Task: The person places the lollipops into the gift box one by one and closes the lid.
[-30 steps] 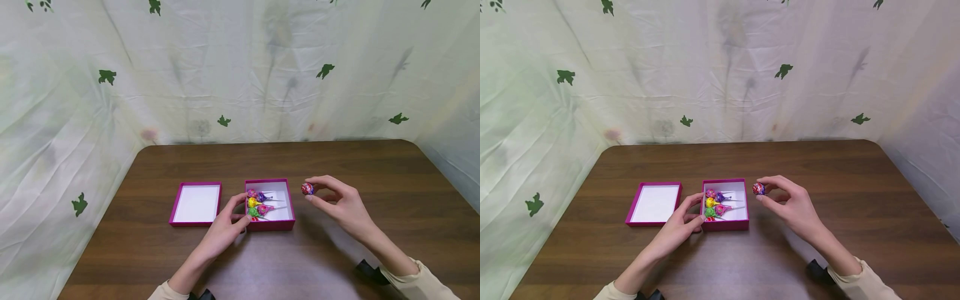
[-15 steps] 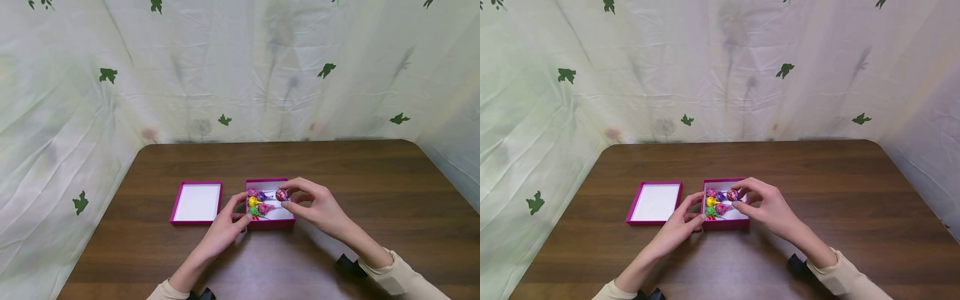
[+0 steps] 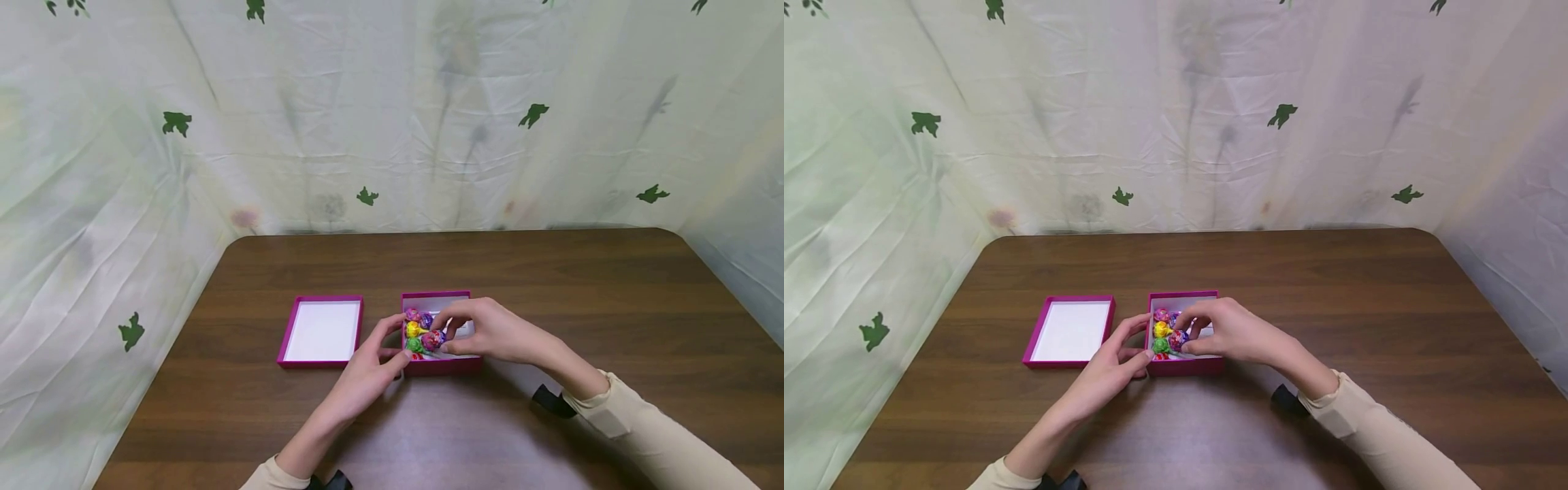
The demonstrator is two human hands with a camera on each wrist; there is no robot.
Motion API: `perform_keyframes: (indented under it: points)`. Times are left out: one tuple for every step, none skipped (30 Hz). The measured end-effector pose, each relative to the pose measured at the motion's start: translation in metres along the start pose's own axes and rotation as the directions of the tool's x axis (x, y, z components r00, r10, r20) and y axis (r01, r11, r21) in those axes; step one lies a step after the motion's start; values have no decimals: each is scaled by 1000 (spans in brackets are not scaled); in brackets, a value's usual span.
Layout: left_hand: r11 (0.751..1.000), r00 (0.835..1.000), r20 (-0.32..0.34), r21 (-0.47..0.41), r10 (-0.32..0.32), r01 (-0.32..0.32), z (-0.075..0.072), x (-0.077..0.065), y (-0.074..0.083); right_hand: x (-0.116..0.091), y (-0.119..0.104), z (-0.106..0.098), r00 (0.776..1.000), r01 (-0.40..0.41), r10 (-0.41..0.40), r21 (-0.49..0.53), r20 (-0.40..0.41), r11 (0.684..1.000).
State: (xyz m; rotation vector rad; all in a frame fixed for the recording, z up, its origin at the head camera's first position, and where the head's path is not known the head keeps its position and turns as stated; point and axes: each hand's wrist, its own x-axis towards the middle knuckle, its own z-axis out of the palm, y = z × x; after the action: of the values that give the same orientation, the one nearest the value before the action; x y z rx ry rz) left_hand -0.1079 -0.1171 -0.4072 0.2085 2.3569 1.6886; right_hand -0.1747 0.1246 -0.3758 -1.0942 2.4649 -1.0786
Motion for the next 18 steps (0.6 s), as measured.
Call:
perform_keyframes:
  points:
    - [1000, 1000, 2, 0, -1, 1, 0, 0, 0, 2, 1, 0, 1000, 4, -3, -10, 22, 1000]
    - [1000, 1000, 4, -1, -2, 2, 0, 0, 0, 4, 2, -1, 999, 6, -5, -19, 44, 1000]
    - [1000, 1000, 4, -1, -3, 3, 0, 0, 0, 5, 2, -1, 998, 5, -3, -30, 66, 1000]
    - [1000, 1000, 6, -1, -2, 2, 0, 0, 0, 7, 3, 0, 996, 0, 4, -41, 85, 999]
    - [1000, 1000, 6, -1, -3, 3, 0, 1, 0, 8, 3, 0, 995, -9, 14, -53, 102, 999]
    - [1000, 1000, 7, 0, -2, 2, 0, 1, 0, 9, 4, 0, 993, -18, 25, -65, 116, 998]
    - [1000, 1000, 6, 2, -3, 3, 0, 1, 0, 10, 4, 0, 991, -26, 36, -76, 127, 997]
    - [1000, 1000, 5, 3, -3, 3, 0, 1, 0, 11, 4, 0, 990, -33, 45, -87, 135, 996]
    - [1000, 1000, 4, 2, -3, 3, 0, 1, 0, 13, 4, 0, 988, -43, 56, -93, 142, 995]
    - [1000, 1000, 4, 2, -5, 5, 0, 1, 0, 14, 4, 0, 987, -48, 62, -95, 148, 994]
    - [1000, 1000, 3, 3, -5, 5, 0, 1, 0, 16, 4, 0, 986, -53, 68, -99, 154, 994]
    - [1000, 1000, 3, 3, -5, 5, 0, 1, 0, 17, 4, 1, 985, -56, 72, -104, 157, 993]
    - [1000, 1000, 2, 2, -6, 5, 0, 1, 0, 19, 4, 1, 984, -58, 75, -111, 159, 992]
    - [1000, 1000, 1, 2, -5, 5, 0, 1, 0, 20, 4, 2, 984, -60, 79, -123, 158, 991]
    - [1000, 1000, 0, 4, -6, 6, 0, 0, 0, 21, 3, 2, 985, -60, 81, -138, 155, 989]
    - [1000, 1000, -1, 6, -6, 6, 1, 0, 0, 22, 3, 3, 985, -56, 81, -160, 151, 986]
    - [1000, 1000, -2, 8, -7, 7, 1, 0, 0, 23, 3, 4, 986, -53, 80, -184, 145, 982]
    - [1000, 1000, -3, 10, -9, 9, 1, 0, 0, 23, 3, 6, 988, -47, 76, -205, 137, 978]
